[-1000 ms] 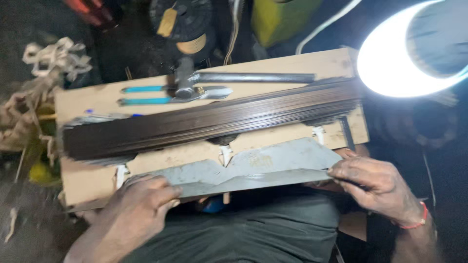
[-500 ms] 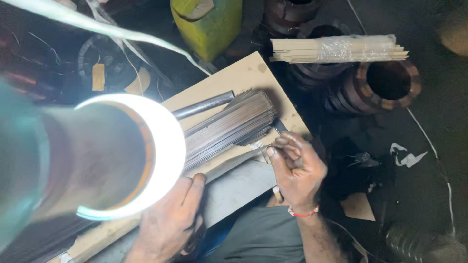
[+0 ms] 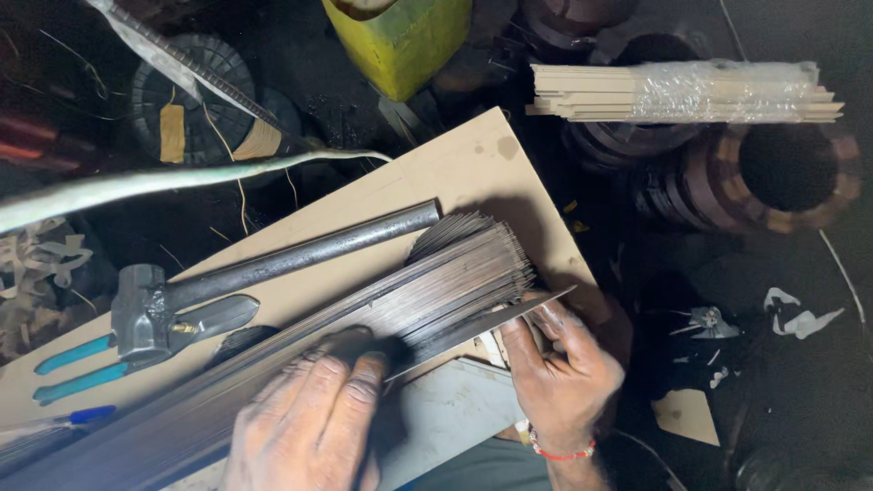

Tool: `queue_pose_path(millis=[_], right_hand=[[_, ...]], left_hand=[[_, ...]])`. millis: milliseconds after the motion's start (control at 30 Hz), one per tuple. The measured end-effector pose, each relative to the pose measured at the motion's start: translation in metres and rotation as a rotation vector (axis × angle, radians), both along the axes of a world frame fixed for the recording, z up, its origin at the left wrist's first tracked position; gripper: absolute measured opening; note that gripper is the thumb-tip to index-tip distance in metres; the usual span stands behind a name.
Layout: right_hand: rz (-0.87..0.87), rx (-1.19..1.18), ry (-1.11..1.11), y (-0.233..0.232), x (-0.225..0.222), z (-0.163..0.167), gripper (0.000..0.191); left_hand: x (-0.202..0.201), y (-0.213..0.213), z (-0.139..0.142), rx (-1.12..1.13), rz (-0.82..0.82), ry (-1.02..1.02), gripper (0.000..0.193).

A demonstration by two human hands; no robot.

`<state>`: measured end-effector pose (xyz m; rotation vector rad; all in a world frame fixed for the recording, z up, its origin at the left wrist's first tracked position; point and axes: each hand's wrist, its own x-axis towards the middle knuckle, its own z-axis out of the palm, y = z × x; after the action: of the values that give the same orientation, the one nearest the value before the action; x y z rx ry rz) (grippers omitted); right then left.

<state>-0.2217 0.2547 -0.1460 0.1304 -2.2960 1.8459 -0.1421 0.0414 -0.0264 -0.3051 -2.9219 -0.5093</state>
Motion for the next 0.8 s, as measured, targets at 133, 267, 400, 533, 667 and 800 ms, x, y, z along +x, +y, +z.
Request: queue_pose_path(millis=[133, 267, 400, 533, 667, 800], right_hand=[[-0.033, 0.068, -0.007, -0.002, -0.001, 0.003, 0.031], [-0.019, 0.076, 0.022, -0.002, -0.002, 0.008, 0.026], [-0.003, 0.104, -0.012, 0.000, -0.003, 0.009, 0.024], [0.005, 0.042, -0.045, 0.002, -0.002, 0.009, 0.017], [0.054, 0.092, 0.003, 0.004, -0.002, 0.009, 0.013], [0.055, -0.020, -0.006, 0.003, -0.002, 0.006, 0.023]], left_hand=[[-0.010, 0.007, 0.004, 0.000, -0.008, 0.058, 0.056], [-0.024, 0.014, 0.009, -0.056, -0.041, 0.189, 0.051], [-0.031, 0.025, 0.013, -0.072, -0.064, 0.209, 0.035], [-0.032, 0.033, 0.014, -0.103, -0.076, 0.213, 0.038], [-0.032, 0.038, 0.010, -0.128, -0.079, 0.214, 0.045], [-0.030, 0.041, 0.010, -0.161, -0.048, 0.196, 0.045]])
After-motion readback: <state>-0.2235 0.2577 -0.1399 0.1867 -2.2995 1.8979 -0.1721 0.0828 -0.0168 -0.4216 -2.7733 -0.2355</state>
